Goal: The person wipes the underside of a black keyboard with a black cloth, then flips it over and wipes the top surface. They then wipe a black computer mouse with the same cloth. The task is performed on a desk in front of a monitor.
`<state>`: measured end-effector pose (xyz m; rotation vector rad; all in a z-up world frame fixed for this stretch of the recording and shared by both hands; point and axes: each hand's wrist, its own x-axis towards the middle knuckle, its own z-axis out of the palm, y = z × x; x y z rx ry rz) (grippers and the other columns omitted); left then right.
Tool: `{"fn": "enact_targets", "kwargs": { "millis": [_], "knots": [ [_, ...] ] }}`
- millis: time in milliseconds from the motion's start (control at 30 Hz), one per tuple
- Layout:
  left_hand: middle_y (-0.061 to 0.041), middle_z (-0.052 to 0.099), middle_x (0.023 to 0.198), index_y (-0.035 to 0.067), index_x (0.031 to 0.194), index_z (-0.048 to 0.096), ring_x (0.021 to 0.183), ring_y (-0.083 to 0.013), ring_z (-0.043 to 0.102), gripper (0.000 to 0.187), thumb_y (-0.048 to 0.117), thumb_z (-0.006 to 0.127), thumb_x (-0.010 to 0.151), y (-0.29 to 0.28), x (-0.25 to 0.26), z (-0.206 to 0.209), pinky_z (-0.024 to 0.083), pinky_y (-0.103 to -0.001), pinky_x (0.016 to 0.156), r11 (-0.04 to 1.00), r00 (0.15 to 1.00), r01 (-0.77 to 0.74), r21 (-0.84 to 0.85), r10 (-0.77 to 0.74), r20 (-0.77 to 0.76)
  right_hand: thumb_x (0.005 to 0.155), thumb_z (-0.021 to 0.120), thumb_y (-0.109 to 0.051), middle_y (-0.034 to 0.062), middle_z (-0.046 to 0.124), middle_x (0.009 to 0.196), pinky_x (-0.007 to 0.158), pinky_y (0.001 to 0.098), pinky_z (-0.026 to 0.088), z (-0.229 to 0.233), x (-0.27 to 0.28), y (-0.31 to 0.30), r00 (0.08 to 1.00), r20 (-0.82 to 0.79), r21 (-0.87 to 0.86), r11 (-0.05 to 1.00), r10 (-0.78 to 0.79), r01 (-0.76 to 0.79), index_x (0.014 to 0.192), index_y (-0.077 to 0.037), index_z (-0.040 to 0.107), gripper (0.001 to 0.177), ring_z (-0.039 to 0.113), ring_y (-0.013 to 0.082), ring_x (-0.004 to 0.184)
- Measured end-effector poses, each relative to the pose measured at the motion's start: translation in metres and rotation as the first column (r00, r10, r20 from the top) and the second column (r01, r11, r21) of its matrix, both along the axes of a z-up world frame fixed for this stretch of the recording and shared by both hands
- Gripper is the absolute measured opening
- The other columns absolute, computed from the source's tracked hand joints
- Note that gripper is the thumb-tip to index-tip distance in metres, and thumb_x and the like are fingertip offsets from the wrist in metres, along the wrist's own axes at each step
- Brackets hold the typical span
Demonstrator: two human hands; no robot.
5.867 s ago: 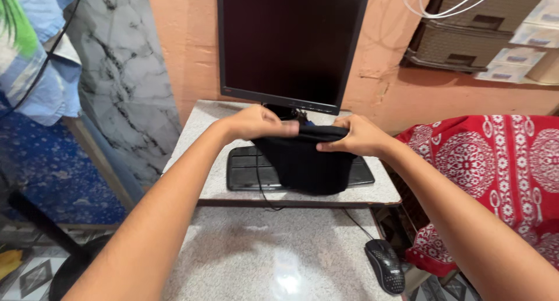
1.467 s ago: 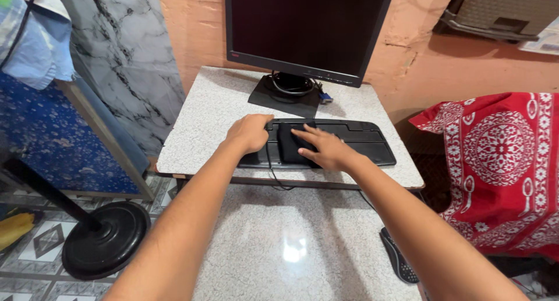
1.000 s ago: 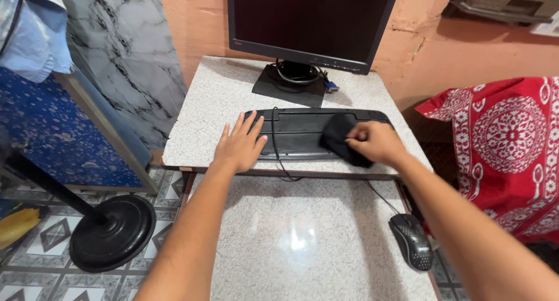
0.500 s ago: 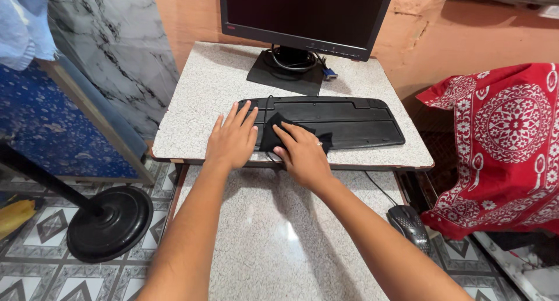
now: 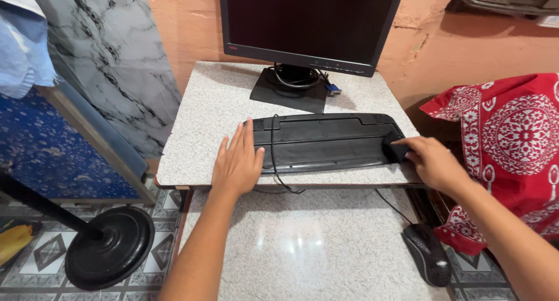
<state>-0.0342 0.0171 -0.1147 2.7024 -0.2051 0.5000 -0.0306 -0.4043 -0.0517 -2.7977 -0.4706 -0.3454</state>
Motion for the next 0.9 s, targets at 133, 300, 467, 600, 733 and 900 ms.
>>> {"fn": "enact_targets", "kwargs": {
  "millis": [133,300,467,600,733,900],
  "knots": [
    [-0.016,0.021,0.167,-0.002,0.160,0.020,0.153,-0.0270,0.020,0.081,0.049,0.040,0.100,0.002,0.007,0.000,0.016,-0.048,0.122,0.999,1.000,-0.020,-0.030,0.020,-0.020,0.064,0.062,0.017,0.0140,0.064,0.128,0.108,0.0425,0.047,0.006,0.022,0.055,0.993,0.106,0.067,0.996,0.047,-0.054,0.121,-0.007,0.069,0.062,0.059,0.0350,0.122],
    [-0.018,0.016,0.167,-0.001,0.157,0.024,0.154,-0.0275,0.017,0.100,0.073,0.043,0.092,0.002,0.001,0.005,0.014,-0.047,0.122,0.993,0.996,-0.008,0.117,0.019,-0.092,0.080,0.068,0.003,0.0034,0.068,0.128,0.107,0.0394,0.048,-0.002,0.010,0.199,0.933,-0.006,0.062,0.932,0.359,-0.358,0.119,-0.014,0.075,0.043,0.061,0.0257,0.122],
    [-0.020,0.016,0.168,-0.003,0.156,0.024,0.155,-0.0278,0.017,0.113,0.083,0.043,0.086,0.000,-0.004,0.012,0.013,-0.046,0.124,0.989,0.997,-0.010,0.145,0.021,-0.074,0.078,0.066,0.007,0.0026,0.069,0.125,0.103,0.0412,0.048,0.023,0.013,0.213,0.890,-0.042,-0.128,0.881,0.454,-0.455,0.120,-0.014,0.074,0.048,0.064,0.0271,0.114],
    [-0.018,0.013,0.167,-0.001,0.157,0.022,0.154,-0.0265,0.015,0.112,0.083,0.041,0.086,-0.003,-0.004,0.014,0.011,-0.046,0.123,0.988,0.991,-0.007,0.157,0.029,-0.133,0.065,0.065,0.010,0.0044,0.067,0.120,0.100,0.0407,0.051,0.030,0.021,0.141,0.953,-0.098,-0.216,0.929,0.286,-0.301,0.121,-0.016,0.072,0.062,0.063,0.0301,0.114],
    [-0.016,0.019,0.167,0.002,0.157,0.027,0.155,-0.0255,0.020,0.083,0.064,0.032,0.101,-0.001,0.002,0.008,0.013,-0.048,0.122,0.999,0.997,-0.001,0.052,0.005,-0.072,0.069,0.060,0.012,0.0079,0.068,0.124,0.096,0.0430,0.055,0.019,0.029,0.047,0.985,-0.013,-0.190,0.967,0.173,-0.172,0.121,-0.015,0.073,0.060,0.065,0.0329,0.114],
    [-0.011,0.029,0.167,0.006,0.154,0.036,0.150,-0.0235,0.033,0.059,0.038,0.031,0.105,0.000,0.004,0.000,0.017,-0.044,0.124,0.996,0.997,-0.046,-0.081,0.041,-0.061,0.093,0.064,-0.014,0.0115,0.068,0.124,0.093,0.0442,0.056,0.015,0.058,-0.012,0.996,-0.057,-0.345,0.938,-0.064,0.041,0.121,-0.012,0.071,0.029,0.067,0.0343,0.111]
  ]
}}
